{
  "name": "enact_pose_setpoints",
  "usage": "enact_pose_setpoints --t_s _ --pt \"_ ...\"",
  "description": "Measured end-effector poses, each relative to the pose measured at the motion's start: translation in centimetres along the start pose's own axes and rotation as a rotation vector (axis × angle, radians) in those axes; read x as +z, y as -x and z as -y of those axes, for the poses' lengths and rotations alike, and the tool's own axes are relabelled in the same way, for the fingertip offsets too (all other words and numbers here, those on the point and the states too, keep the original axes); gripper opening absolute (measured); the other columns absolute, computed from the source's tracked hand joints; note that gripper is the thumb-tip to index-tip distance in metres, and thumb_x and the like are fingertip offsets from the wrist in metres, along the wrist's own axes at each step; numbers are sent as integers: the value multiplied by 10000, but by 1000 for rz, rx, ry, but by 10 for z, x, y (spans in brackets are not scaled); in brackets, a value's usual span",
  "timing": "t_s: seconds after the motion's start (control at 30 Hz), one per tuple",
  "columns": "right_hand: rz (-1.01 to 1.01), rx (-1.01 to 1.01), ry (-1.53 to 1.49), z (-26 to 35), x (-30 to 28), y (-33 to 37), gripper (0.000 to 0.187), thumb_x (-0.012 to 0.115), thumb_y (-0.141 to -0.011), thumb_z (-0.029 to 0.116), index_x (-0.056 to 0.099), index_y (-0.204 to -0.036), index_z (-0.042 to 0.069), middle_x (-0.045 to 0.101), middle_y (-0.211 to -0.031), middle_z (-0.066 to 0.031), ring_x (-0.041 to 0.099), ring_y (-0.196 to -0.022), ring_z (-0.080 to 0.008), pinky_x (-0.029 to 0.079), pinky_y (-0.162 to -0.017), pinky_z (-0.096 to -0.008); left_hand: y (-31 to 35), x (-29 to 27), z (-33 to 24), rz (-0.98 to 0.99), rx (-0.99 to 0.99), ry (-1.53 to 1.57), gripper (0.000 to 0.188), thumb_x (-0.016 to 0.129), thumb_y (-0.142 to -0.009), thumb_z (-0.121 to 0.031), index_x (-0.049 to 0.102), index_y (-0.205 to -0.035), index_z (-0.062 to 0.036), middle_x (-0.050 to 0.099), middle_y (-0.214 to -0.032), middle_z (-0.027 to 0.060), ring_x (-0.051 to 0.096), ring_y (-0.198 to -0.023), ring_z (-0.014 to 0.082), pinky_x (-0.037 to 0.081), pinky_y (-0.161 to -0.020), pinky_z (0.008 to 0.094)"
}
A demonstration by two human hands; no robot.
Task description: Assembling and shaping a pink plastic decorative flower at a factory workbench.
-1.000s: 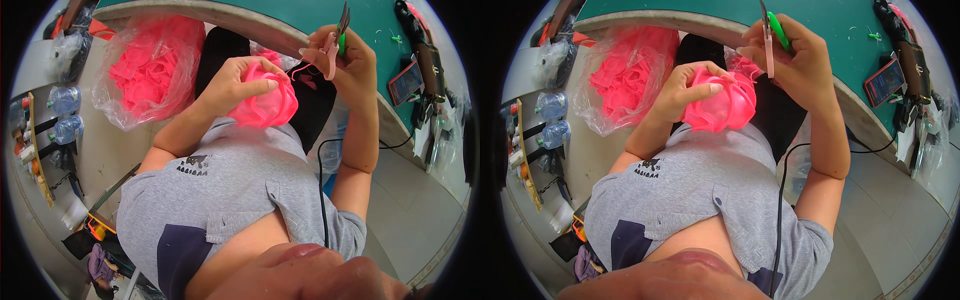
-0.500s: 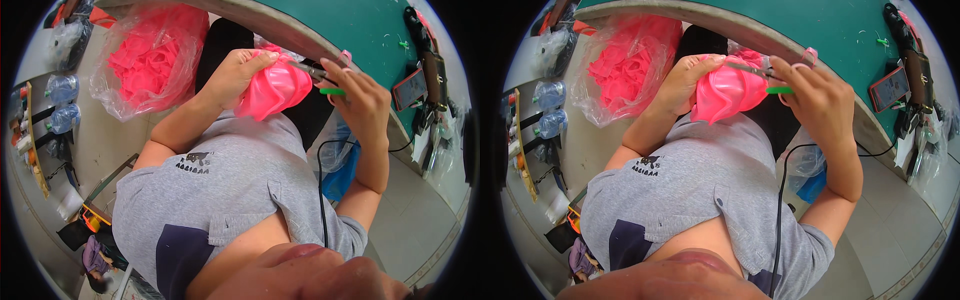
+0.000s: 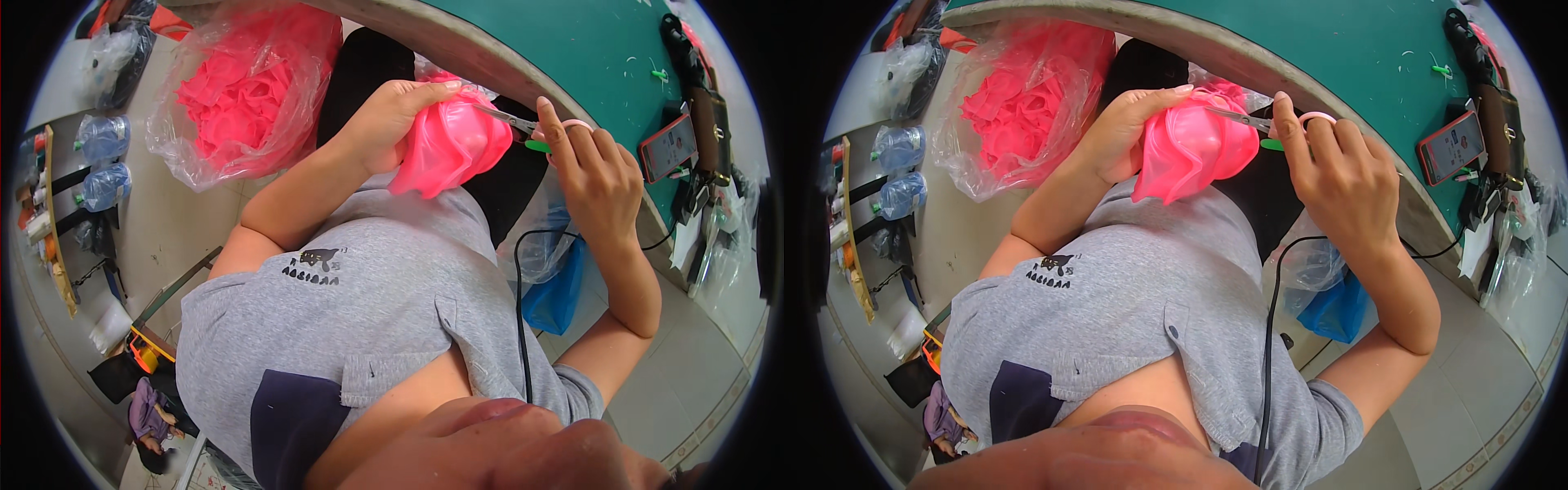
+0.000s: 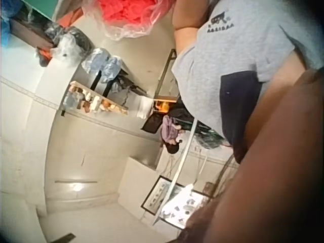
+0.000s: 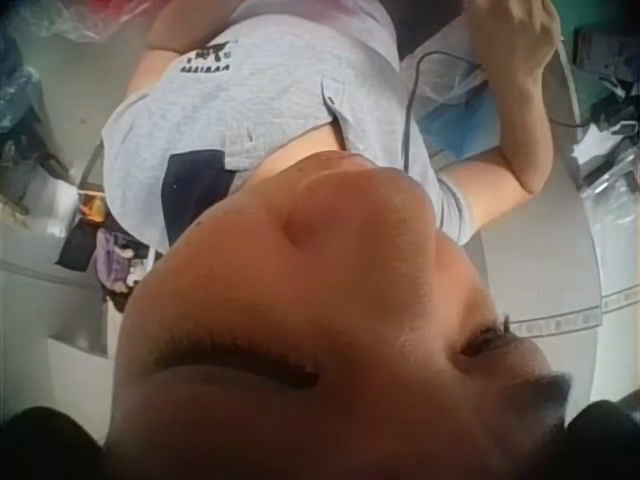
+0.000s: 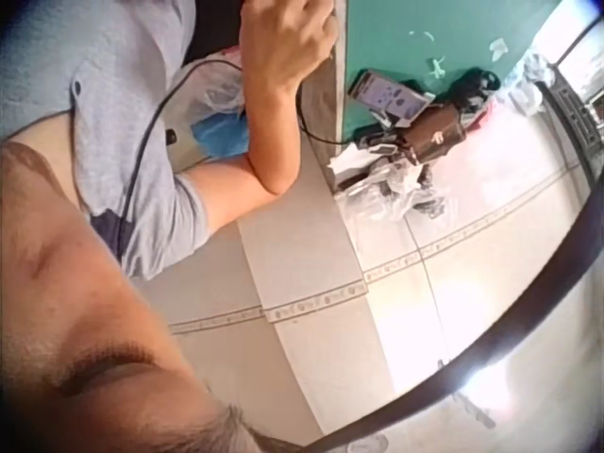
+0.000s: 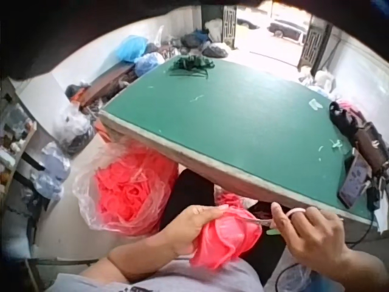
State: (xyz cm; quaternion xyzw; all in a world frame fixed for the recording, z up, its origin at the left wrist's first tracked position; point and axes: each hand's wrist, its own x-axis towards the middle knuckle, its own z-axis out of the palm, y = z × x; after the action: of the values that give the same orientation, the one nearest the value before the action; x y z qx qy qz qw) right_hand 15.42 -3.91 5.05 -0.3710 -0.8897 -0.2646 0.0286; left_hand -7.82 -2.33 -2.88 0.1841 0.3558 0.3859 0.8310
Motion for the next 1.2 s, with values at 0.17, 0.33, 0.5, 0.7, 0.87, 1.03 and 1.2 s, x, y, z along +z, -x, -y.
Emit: enact_pose_setpoints --t_s 0.17,0.33,0.5,0.7,0.87,1.03,1.2 --pt "11 2 20 -4 0 1 573 695 -722 223 549 -1274 180 499 -747 62 497 -643 -73 431 -542 -235 8 7 -9 -13 -126 195 286 578 -902 -192 558 -1074 35 618 -1031 130 621 -923 192 523 -815 324" --pt "20 -16 -27 -12 0 2 583 710 -708 220 555 -1269 184 497 -740 60 485 -623 -71 426 -528 -234 13 4 -12 113 -202 314 285 550 -917 -171 542 -1117 33 593 -1095 136 605 -987 191 502 -887 329" --pt "-33 -17 -31 -14 0 0 566 717 -700 222 575 -1247 181 487 -698 57 476 -589 -73 417 -507 -236 20 17 -17 131 -94 241 321 549 -921 -183 531 -1165 24 590 -1114 124 591 -1027 184 489 -909 318" --pt "-73 -4 -30 -16 -3 -3 530 705 -723 218 584 -1238 185 483 -681 53 471 -575 -72 412 -500 -230 24 15 -19 136 -93 243 317 557 -920 -201 549 -1159 8 594 -1114 112 590 -1026 176 489 -907 310" --pt "-79 -21 15 -16 -5 -5 517 702 -732 208 587 -1236 190 491 -688 54 471 -573 -67 413 -502 -226 21 14 -16 117 -93 260 308 568 -916 -202 555 -1140 10 597 -1106 112 595 -1008 168 496 -897 311" --pt "-60 -31 97 -12 -13 -7 541 692 -728 209 573 -1256 198 485 -694 55 476 -593 -62 422 -519 -217 19 15 -16 73 -121 310 305 585 -905 -196 546 -1121 17 601 -1078 117 600 -994 180 508 -882 333" --pt "-52 -41 97 -16 -4 -5 551 671 -736 191 555 -1274 199 482 -715 60 479 -610 -66 426 -532 -214 17 14 -11 57 -142 333 327 587 -904 -197 530 -1142 19 597 -1074 122 599 -992 193 507 -885 338"
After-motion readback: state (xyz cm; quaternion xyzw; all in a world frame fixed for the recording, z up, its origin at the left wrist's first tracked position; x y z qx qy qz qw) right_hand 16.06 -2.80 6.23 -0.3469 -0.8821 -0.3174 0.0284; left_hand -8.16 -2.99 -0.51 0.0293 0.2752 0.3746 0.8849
